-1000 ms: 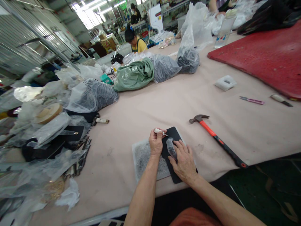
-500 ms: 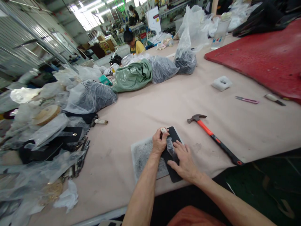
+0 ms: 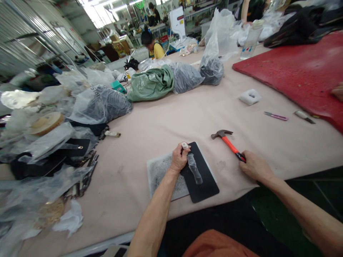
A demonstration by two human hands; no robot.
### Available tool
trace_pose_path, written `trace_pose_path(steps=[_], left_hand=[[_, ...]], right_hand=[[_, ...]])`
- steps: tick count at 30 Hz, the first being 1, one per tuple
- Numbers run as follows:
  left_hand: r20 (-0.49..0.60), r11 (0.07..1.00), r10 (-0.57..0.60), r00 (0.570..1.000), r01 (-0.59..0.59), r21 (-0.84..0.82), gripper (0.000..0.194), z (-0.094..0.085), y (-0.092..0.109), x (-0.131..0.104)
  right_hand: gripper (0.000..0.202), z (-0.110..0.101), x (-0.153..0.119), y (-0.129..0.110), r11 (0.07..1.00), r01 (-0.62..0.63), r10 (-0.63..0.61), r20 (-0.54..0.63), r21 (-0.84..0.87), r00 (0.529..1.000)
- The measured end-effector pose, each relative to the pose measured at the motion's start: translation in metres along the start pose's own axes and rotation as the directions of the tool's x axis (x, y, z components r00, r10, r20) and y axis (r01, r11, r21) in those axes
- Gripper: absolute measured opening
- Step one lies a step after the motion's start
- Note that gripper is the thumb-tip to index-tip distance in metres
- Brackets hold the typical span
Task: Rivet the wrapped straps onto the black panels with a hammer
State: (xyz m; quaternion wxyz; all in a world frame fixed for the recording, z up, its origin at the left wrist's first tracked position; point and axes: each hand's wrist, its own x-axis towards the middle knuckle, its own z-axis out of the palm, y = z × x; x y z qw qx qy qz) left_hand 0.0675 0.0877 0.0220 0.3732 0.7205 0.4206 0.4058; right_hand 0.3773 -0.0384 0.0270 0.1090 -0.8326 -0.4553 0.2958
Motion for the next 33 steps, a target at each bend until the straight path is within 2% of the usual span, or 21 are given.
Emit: trace_pose_path(steps=[2, 4, 6, 8, 9, 11, 12, 14, 15, 16, 18, 19, 20, 23, 25, 27, 30, 31, 32, 33], left_hand=[[0.019, 1.0, 0.007, 1.0, -0.007, 0.0, 0.019, -0.001, 0.0, 0.001], [0.035, 1.0, 0.015, 0.999, -0.016, 0.008, 0.019, -0.001, 0.0, 0.0], [0.043, 1.0, 0.023, 0.999, -0.023, 0.009, 0.018, -0.001, -0.001, 0.0], [0.041, 1.0, 0.024, 0.999, -0.024, 0.001, 0.017, 0.0, -0.001, 0.0], [0.038, 1.0, 0.023, 0.999, -0.023, -0.003, 0.016, 0.0, -0.001, 0.0], [0.033, 1.0, 0.02, 0.999, -0.02, -0.003, 0.014, 0.001, -0.002, 0.0], [0.033, 1.0, 0.02, 0.999, -0.02, 0.0, 0.014, 0.001, -0.002, 0.0], [0.033, 1.0, 0.021, 0.999, -0.022, 0.014, 0.014, 0.001, -0.003, 0.0], [0.033, 0.999, 0.021, 0.999, -0.022, 0.025, 0.014, 0.002, -0.004, -0.001], [0.031, 0.999, 0.021, 0.999, -0.022, 0.034, 0.014, 0.002, -0.005, -0.001], [0.025, 0.999, 0.023, 0.999, -0.024, 0.04, 0.014, 0.002, -0.006, -0.001], [0.024, 0.999, 0.027, 0.999, -0.027, 0.04, 0.014, 0.002, -0.006, -0.001], [0.022, 0.999, 0.029, 0.999, -0.03, 0.037, 0.014, 0.002, -0.007, -0.001], [0.027, 0.999, 0.025, 0.999, -0.026, 0.039, 0.011, 0.002, -0.008, -0.002], [0.021, 0.999, 0.015, 1.0, -0.016, 0.041, 0.01, 0.002, -0.009, -0.002], [0.014, 1.0, 0.008, 1.0, -0.008, 0.029, 0.01, 0.003, -0.01, -0.002], [0.015, 1.0, -0.003, 1.0, 0.003, 0.02, 0.012, 0.003, -0.01, -0.002], [0.014, 1.0, -0.007, 1.0, 0.007, 0.025, 0.012, 0.002, -0.009, -0.002], [0.013, 0.999, -0.012, 1.0, 0.012, 0.034, 0.012, 0.002, -0.009, -0.002], [0.014, 0.999, -0.019, 1.0, 0.019, 0.047, 0.012, 0.002, -0.008, -0.002]], right_hand=[[0.017, -0.007, 0.004, -0.009, 0.938, -0.13, 0.07, 0.194, 0.321, 0.979], [0.011, -0.011, 0.008, -0.021, 0.791, -0.26, 0.039, 0.379, 0.554, 0.925], [0.009, -0.009, 0.01, -0.035, 0.663, -0.351, 0.001, 0.468, 0.662, 0.884], [0.015, -0.005, 0.008, -0.05, 0.566, -0.408, 0.012, 0.487, 0.717, 0.873], [0.018, -0.004, 0.006, -0.058, 0.555, -0.402, 0.029, 0.466, 0.728, 0.884], [0.021, -0.007, -0.003, -0.075, 0.594, -0.327, 0.04, 0.379, 0.735, 0.925], [0.022, -0.012, -0.009, -0.083, 0.642, -0.246, 0.02, 0.304, 0.726, 0.952], [0.028, -0.03, -0.023, -0.101, 0.781, 0.041, -0.106, 0.067, 0.623, 0.992], [0.031, -0.041, -0.03, -0.109, 0.837, 0.216, -0.209, -0.072, 0.503, 0.975], [0.034, -0.051, -0.037, -0.117, 0.863, 0.37, -0.321, -0.193, 0.343, 0.927], [0.035, -0.066, -0.047, -0.128, 0.841, 0.54, -0.505, -0.308, 0.036, 0.806], [0.035, -0.07, -0.05, -0.131, 0.816, 0.571, -0.567, -0.303, -0.085, 0.765], [0.033, -0.07, -0.052, -0.133, 0.792, 0.58, -0.611, -0.261, -0.191, 0.747], [0.029, -0.067, -0.052, -0.135, 0.711, 0.578, -0.643, -0.038, -0.4, 0.765], [0.028, -0.068, -0.051, -0.136, 0.69, 0.577, -0.633, 0.022, -0.437, 0.774], [0.031, -0.073, -0.054, -0.14, 0.709, 0.594, -0.662, -0.07, -0.38, 0.746], [0.037, -0.078, -0.061, -0.146, 0.763, 0.622, -0.64, -0.342, -0.176, 0.688], [0.038, -0.076, -0.063, -0.146, 0.764, 0.633, -0.624, -0.39, -0.122, 0.678], [0.037, -0.073, -0.063, -0.146, 0.76, 0.641, -0.625, -0.383, -0.103, 0.68], [0.036, -0.07, -0.063, -0.144, 0.758, 0.641, -0.641, -0.325, -0.122, 0.695]])
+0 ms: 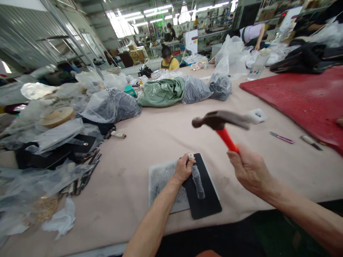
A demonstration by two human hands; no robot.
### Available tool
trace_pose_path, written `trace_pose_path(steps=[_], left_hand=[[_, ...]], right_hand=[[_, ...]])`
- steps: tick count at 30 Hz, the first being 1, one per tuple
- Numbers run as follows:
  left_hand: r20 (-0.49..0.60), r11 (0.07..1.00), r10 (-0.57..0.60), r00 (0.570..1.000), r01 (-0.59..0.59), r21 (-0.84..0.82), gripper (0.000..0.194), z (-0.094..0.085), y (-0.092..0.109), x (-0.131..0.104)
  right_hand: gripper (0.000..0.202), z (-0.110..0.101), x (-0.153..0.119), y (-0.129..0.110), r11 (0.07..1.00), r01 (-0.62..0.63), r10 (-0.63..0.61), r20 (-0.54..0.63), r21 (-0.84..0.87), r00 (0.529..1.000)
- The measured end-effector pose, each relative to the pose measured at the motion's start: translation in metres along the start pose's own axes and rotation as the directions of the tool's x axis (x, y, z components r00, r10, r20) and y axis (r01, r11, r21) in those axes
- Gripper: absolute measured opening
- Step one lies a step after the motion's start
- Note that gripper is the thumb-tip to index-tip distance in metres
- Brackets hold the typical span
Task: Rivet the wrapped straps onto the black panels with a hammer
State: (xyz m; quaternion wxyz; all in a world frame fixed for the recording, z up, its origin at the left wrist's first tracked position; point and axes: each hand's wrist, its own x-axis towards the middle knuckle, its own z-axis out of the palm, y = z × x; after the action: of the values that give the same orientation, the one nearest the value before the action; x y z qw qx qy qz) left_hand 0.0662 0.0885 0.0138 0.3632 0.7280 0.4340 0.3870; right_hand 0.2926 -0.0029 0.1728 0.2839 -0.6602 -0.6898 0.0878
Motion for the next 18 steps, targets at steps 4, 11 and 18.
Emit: trace_pose_path(steps=[4, 11, 18], left_hand=[[0.014, 0.998, -0.012, 1.0, 0.011, 0.065, 0.012, -0.001, 0.003, 0.0], [0.004, 0.998, 0.003, 1.0, -0.003, 0.06, 0.011, 0.0, 0.001, 0.0], [-0.01, 0.998, 0.044, 0.999, -0.044, 0.033, 0.011, -0.002, 0.006, -0.001]], right_hand=[[0.03, 0.008, -0.001, 0.007, 0.982, 0.048, 0.016, 0.328, -0.185, 0.945], [0.031, 0.009, -0.001, 0.003, 0.989, -0.002, 0.029, 0.183, -0.146, 0.983], [0.033, 0.016, -0.004, 0.024, 0.988, -0.062, 0.1, 0.283, -0.138, 0.954]])
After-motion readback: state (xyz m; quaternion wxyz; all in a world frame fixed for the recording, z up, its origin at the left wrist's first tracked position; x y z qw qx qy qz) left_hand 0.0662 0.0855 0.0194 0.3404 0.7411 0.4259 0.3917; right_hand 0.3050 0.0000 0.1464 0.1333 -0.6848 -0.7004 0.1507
